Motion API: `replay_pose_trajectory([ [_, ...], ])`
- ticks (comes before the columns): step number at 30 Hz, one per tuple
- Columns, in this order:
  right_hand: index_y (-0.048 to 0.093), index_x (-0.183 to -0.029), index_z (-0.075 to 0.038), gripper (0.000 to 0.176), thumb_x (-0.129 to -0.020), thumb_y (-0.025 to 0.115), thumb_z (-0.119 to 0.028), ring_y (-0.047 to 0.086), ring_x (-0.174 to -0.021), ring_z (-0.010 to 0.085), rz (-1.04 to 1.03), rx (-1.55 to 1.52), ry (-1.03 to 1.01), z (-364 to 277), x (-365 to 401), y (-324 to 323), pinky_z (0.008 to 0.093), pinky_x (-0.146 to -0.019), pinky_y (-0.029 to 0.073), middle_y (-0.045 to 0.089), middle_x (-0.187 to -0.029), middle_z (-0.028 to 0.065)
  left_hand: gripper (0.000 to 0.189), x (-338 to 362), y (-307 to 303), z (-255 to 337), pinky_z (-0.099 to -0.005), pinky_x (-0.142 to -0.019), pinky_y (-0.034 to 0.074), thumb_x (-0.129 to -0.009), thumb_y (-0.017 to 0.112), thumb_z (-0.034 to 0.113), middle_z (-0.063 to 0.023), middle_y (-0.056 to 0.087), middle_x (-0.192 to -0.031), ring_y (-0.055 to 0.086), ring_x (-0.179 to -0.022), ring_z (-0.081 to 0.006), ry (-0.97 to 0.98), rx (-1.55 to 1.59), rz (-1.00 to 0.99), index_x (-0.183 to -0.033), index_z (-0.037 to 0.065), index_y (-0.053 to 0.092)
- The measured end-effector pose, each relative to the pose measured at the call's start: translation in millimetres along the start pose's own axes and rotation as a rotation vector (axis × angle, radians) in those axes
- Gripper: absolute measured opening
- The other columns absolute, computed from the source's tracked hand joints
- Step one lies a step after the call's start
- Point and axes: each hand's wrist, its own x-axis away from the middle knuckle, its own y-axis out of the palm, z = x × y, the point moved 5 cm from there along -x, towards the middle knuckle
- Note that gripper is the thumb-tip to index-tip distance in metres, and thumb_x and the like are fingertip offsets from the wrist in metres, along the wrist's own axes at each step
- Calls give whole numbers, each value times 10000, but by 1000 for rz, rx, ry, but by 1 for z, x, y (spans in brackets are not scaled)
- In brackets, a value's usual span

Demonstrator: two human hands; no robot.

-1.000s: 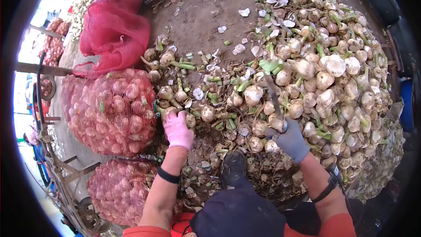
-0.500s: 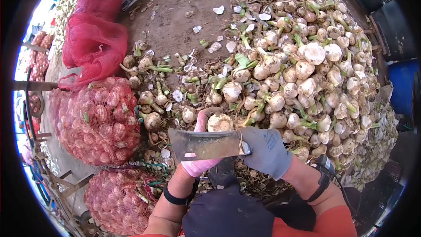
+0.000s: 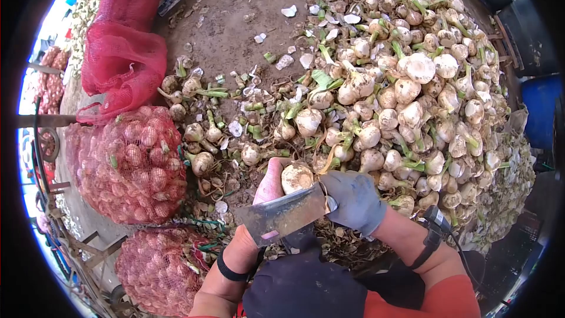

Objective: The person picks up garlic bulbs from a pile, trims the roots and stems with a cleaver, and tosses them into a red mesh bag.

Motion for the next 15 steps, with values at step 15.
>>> replay_pose_trajectory([
  [15, 633, -931, -44, 247, -757, 725, -193, 631, -683, 371, 224, -97, 322, 48, 7, -6, 405, -584, 491, 622, -718, 178, 677, -20, -17, 16, -300, -886, 514, -719, 732, -18, -86, 566, -1104, 594, -960, -162, 182, 43, 186, -1308, 68, 408],
])
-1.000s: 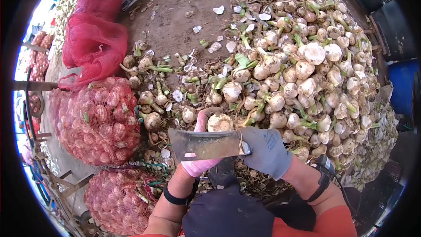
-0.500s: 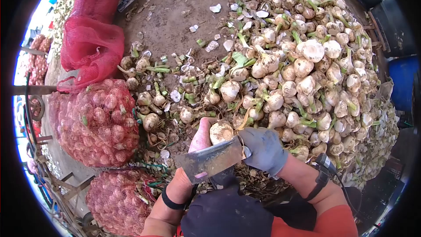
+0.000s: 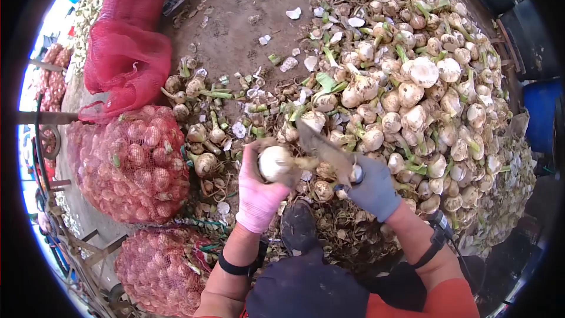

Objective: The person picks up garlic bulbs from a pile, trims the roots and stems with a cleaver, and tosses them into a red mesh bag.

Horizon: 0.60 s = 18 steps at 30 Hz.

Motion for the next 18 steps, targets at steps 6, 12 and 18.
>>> replay_pose_trajectory([
  [6, 627, -897, -62, 228, -715, 737, -145, 630, -698, 382, -86, -127, -100, -30, 3, 7, 399, -586, 495, 626, -734, 163, 620, 11, -17, -51, -369, -898, 508, -801, 726, 154, -75, 601, -1152, 595, -1072, -208, -310, 666, 115, -1312, 22, 399],
  [12, 618, -888, -29, 257, -694, 744, -141, 634, -690, 363, -8, -100, -173, -39, -1, 3, 387, -604, 500, 609, -702, 168, 522, 23, 1, -47, -385, -915, 491, -837, 677, 380, -69, 601, -1175, 582, -1099, -234, -222, 395, -80, -1212, 53, 520],
  [18, 625, -845, 6, 267, -751, 783, -187, 626, -660, 160, -92, -353, 226, 63, -12, 30, 330, -622, 511, 648, -727, 70, 353, 26, 18, -5, -264, -790, 484, -855, 608, 256, -22, 577, -965, 561, -842, -163, -419, 641, -105, -1155, 96, 514],
])
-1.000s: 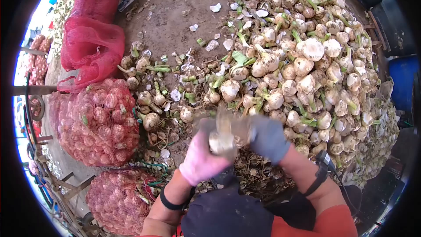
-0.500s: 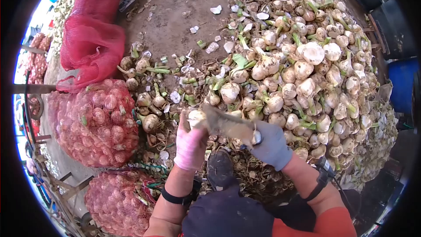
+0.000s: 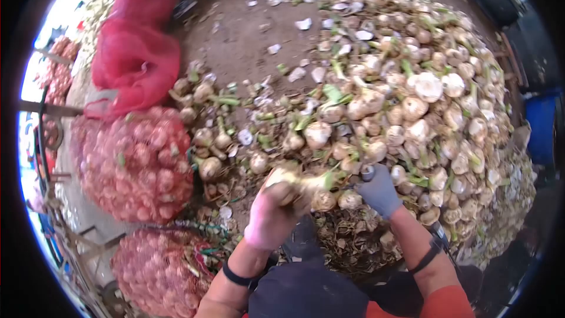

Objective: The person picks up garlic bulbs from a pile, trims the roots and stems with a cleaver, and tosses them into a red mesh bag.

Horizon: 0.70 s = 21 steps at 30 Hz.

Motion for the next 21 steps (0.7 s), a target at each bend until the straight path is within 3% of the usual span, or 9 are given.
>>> replay_pose_trajectory([
  [2, 647, -878, 2, 141, -759, 719, -21, 609, -696, 106, 52, -149, 132, 6, 13, 10, 284, -647, 522, 649, -765, 12, 415, -29, -21, -9, -322, -827, 512, -896, 583, 224, -116, 588, -1146, 604, -953, -236, 143, -207, 54, -1254, 45, 475],
  [5, 635, -856, 14, 141, -769, 712, -66, 605, -704, 132, -7, -614, 52, -33, 15, 15, 312, -643, 495, 671, -780, 75, 664, -12, 65, -4, -374, -915, 485, -822, 736, 147, -126, 504, -1316, 571, -1105, -255, 339, -314, -314, -1375, 37, 385],
  [6, 634, -864, 17, 144, -777, 721, -57, 591, -713, 103, -88, -424, 16, 15, 15, 21, 295, -640, 493, 662, -783, 53, 806, -10, 71, 3, -395, -961, 459, -751, 790, 81, -126, 451, -1381, 539, -1161, -254, 215, -387, -414, -1421, 55, 342],
  [9, 624, -862, 19, 157, -790, 726, -76, 573, -689, 93, -85, -288, 310, -17, 20, 13, 287, -636, 484, 644, -763, 41, 692, -46, -7, 28, -364, -956, 441, -688, 826, 123, -130, 503, -1289, 535, -1130, -266, 461, -962, 63, -1292, 88, 490],
  [11, 611, -849, 8, 198, -786, 755, -112, 562, -678, 90, -74, -271, 324, -14, 22, 13, 286, -633, 481, 632, -757, 24, 627, -53, -56, 44, -379, -942, 441, -658, 817, 109, -139, 539, -1158, 542, -1058, -311, 555, -1769, 538, -1219, 119, 538],
  [13, 610, -858, 4, 229, -771, 779, -123, 576, -693, 87, -111, -183, 339, -2, 20, 17, 278, -641, 484, 638, -754, 20, 655, -61, -101, 34, -419, -955, 427, -628, 813, 106, -162, 535, -1091, 513, -1042, -364, 493, -1997, 567, -1221, 155, 541],
  [17, 625, -912, 4, 222, -790, 764, -118, 599, -713, 77, -107, -301, 231, -10, 19, 21, 256, -653, 494, 663, -776, 34, 626, -61, -121, 30, -394, -929, 464, -629, 788, 87, -147, 568, -1097, 570, -1020, -308, 534, -2003, 464, -1194, 98, 519],
  [19, 623, -918, 1, 217, -798, 757, -120, 602, -712, 78, -70, -276, 197, -15, 18, 19, 259, -652, 500, 666, -782, 33, 639, -54, -119, 31, -325, -860, 505, -651, 770, 45, -104, 592, -1081, 600, -964, -210, 366, -1235, 366, -1232, 42, 504],
  [21, 622, -924, -2, 212, -806, 750, -122, 605, -712, 80, -44, -247, 177, -22, 25, 20, 261, -652, 505, 669, -787, 31, 502, -44, -94, 24, -250, -763, 507, -710, 694, 11, -39, 594, -988, 578, -843, -105, 307, -856, 258, -1172, 8, 496],
])
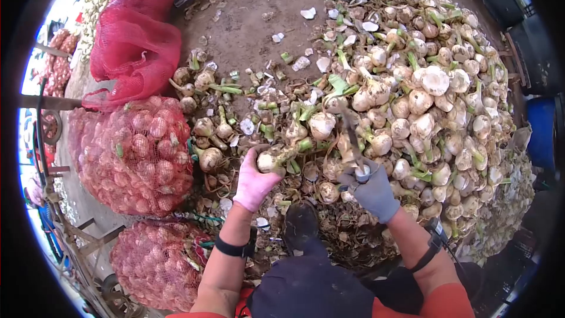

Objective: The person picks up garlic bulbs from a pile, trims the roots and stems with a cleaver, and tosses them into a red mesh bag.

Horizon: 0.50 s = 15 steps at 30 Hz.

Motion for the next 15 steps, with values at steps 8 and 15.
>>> replay_pose_trajectory([
  [8, 639, -959, -15, 222, -805, 725, -150, 569, -635, 145, -62, 278, -313, -67, 23, 17, 313, -593, 478, 640, -754, 126, 478, 42, 44, 55, -205, -695, 464, -723, 645, 20, 11, 550, -914, 528, -786, -58, 17, 169, -101, -1167, 69, 473],
  [15, 632, -956, -26, 206, -802, 702, -144, 628, -653, 264, -49, 276, -196, -27, 9, 6, 344, -619, 501, 649, -763, 159, 496, 63, 45, 78, -279, -846, 465, -650, 648, -22, -52, 544, -1026, 536, -928, -122, 220, 77, -66, -1112, 53, 484],
])
